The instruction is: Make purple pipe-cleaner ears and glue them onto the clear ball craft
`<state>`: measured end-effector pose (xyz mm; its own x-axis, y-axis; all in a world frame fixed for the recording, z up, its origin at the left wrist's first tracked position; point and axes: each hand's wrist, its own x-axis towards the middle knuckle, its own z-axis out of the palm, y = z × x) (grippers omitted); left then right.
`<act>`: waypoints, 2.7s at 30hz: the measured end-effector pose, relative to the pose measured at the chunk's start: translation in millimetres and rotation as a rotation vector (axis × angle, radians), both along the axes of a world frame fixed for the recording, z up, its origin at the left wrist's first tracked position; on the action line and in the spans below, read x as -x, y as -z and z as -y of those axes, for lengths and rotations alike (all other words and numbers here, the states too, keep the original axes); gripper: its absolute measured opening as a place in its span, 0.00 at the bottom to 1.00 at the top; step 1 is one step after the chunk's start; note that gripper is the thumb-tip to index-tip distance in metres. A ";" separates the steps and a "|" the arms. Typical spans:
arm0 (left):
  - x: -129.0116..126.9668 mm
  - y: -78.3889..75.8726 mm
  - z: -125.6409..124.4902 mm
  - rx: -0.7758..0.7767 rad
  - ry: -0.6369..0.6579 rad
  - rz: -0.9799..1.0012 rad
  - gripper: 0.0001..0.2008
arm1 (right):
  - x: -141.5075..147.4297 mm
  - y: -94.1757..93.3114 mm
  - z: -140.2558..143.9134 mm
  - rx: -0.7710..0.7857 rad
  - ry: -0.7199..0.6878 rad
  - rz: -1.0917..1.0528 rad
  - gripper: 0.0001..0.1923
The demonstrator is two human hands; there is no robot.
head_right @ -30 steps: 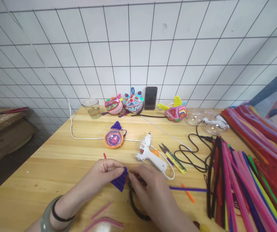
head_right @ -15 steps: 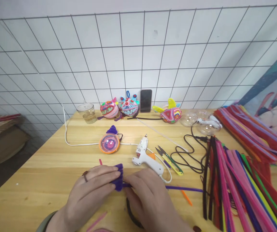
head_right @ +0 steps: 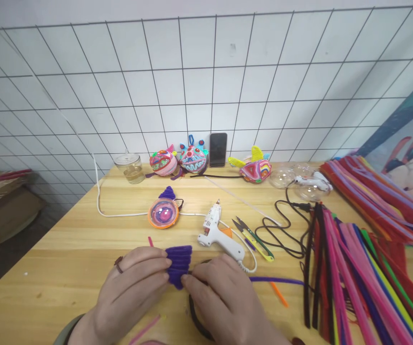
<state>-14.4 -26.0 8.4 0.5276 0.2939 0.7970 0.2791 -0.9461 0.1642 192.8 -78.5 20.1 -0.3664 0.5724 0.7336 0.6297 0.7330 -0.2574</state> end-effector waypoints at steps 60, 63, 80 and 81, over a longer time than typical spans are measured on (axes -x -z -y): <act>-6.8 -4.6 -27.6 1.563 -0.086 0.860 0.13 | -8.5 59.3 1.3 0.391 0.207 0.446 0.25; -5.8 -4.9 -28.4 1.548 -0.102 0.902 0.11 | -6.0 59.0 2.3 0.520 0.216 0.280 0.29; -3.0 -5.8 -26.7 1.592 0.016 0.895 0.11 | -2.9 15.1 -4.1 0.568 0.062 -0.012 0.19; -3.3 -5.5 -26.1 1.597 0.026 0.891 0.11 | -3.1 14.7 -3.9 0.586 0.055 0.006 0.19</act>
